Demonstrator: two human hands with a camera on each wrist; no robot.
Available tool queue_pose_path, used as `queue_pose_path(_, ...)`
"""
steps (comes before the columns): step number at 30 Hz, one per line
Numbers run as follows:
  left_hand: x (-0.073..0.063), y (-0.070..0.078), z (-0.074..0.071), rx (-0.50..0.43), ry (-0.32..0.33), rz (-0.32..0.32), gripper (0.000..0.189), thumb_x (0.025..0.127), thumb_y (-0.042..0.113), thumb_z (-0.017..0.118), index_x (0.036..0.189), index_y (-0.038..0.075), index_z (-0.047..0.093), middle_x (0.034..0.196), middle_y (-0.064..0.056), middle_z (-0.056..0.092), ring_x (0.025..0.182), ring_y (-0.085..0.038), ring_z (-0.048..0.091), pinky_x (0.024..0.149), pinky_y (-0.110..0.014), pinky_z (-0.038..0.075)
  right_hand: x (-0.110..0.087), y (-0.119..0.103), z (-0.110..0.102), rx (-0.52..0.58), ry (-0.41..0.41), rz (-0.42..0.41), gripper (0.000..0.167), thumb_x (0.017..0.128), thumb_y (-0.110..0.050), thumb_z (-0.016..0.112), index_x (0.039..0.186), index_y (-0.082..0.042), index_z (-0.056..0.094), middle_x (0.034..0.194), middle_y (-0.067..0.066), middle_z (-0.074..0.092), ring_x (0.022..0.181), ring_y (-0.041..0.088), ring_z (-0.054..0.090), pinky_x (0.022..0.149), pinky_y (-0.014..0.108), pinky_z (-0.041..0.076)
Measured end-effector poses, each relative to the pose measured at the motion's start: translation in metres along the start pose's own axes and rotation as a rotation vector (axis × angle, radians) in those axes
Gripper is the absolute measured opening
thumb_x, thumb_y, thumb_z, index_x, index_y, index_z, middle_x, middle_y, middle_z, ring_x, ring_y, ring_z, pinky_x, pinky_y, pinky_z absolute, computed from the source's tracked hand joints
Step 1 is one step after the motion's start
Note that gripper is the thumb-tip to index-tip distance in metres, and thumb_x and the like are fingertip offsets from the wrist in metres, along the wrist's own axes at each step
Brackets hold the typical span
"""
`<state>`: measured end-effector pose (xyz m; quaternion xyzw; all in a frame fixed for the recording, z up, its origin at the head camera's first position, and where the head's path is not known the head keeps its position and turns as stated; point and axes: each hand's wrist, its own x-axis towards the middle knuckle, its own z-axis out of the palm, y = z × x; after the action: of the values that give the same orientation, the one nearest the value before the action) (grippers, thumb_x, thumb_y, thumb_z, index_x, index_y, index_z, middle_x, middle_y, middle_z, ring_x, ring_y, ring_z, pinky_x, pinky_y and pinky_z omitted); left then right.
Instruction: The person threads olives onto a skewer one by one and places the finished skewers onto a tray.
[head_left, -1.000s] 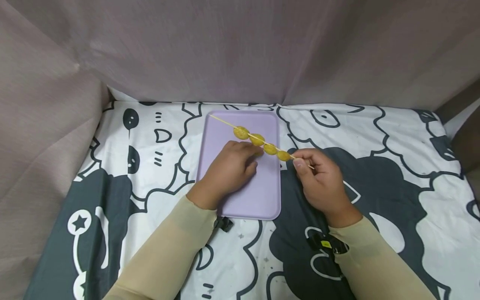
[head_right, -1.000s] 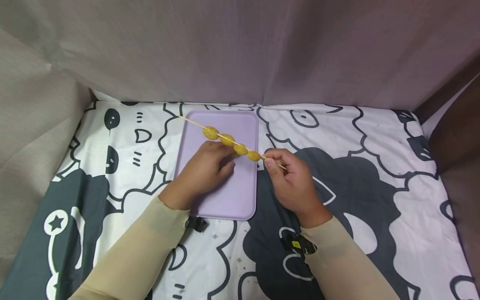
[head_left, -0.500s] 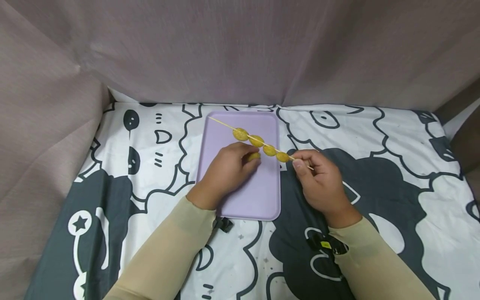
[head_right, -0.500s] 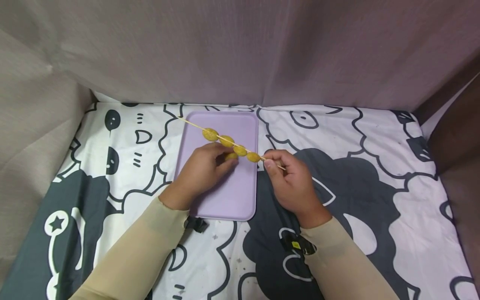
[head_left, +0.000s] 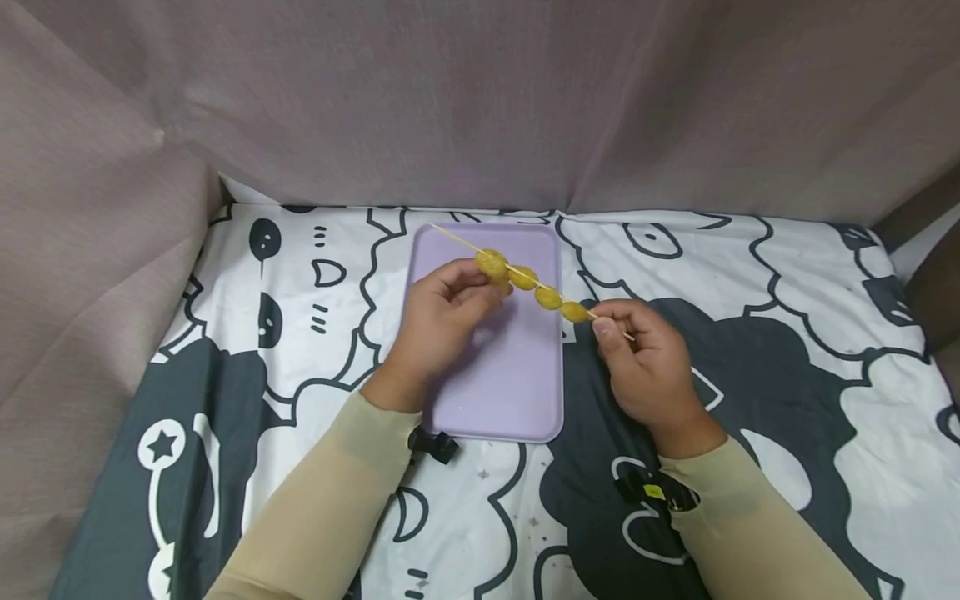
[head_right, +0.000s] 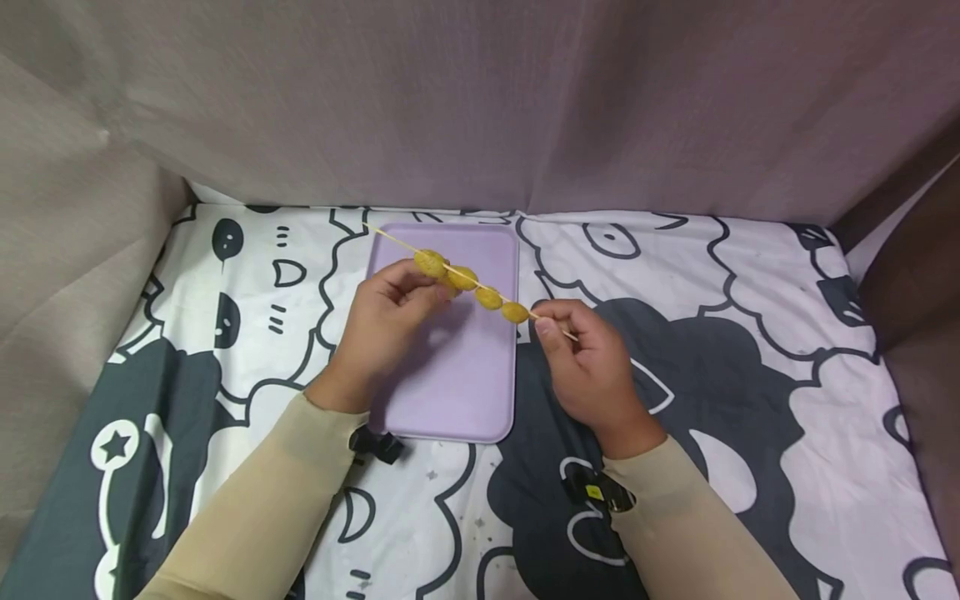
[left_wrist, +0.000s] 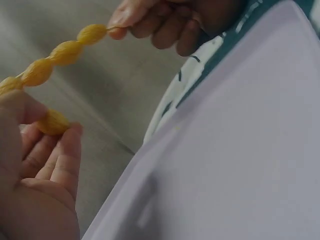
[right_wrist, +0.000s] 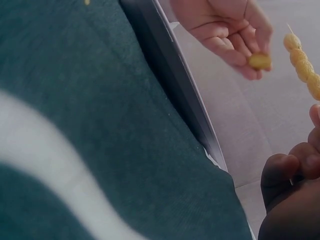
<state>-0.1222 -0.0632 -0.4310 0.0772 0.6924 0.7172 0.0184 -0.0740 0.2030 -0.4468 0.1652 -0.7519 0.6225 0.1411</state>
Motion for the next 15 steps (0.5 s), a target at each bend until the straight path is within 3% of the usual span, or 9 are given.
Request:
queue_pose_path(4, 0.002, 0.002, -0.006, -0.163, 0.016, 0.001, 0.027, 0.105, 0.003, 0.070, 0.130, -0.002, 0.075, 0.109, -0.010, 0.084, 0.102, -0.017, 0.080, 0.087, -0.029, 0.068, 0.001, 0.001, -0.001, 0.012, -0.007, -0.002, 0.013, 0.106, 0.015, 0.060, 0.115, 0.014, 0.069, 0.072, -0.004, 0.050, 0.055, 0.009, 0.043, 0.049, 0.028, 0.034)
queue_pose_path(7, 0.002, 0.003, -0.009, -0.325, 0.024, -0.001, 0.026, 0.107, 0.000, 0.065, 0.130, 0.005, 0.076, 0.109, -0.003, 0.082, 0.099, -0.015, 0.078, 0.081, -0.024, 0.064, 0.001, 0.001, -0.002, 0.023, -0.012, -0.001, 0.011, 0.106, 0.015, 0.060, 0.114, 0.016, 0.067, 0.071, -0.004, 0.050, 0.055, 0.009, 0.043, 0.049, 0.027, 0.033)
queue_pose_path(11, 0.003, 0.006, -0.013, -0.544, 0.035, 0.027, 0.032, 0.109, -0.004, 0.056, 0.126, 0.012, 0.077, 0.117, -0.004, 0.079, 0.099, -0.015, 0.077, 0.081, -0.020, 0.064, 0.001, 0.001, -0.002, 0.026, -0.012, 0.000, 0.010, 0.106, 0.014, 0.061, 0.114, 0.016, 0.067, 0.071, -0.003, 0.049, 0.055, 0.009, 0.043, 0.049, 0.028, 0.033)
queue_pose_path(15, 0.004, 0.008, -0.015, -0.643, 0.042, 0.072, 0.035, 0.110, -0.004, 0.053, 0.126, 0.013, 0.079, 0.122, -0.007, 0.078, 0.100, -0.015, 0.079, 0.084, -0.019, 0.066, 0.002, 0.001, -0.001, 0.019, -0.011, 0.007, 0.011, 0.106, 0.015, 0.061, 0.114, 0.016, 0.068, 0.070, -0.003, 0.050, 0.055, 0.010, 0.043, 0.049, 0.028, 0.033)
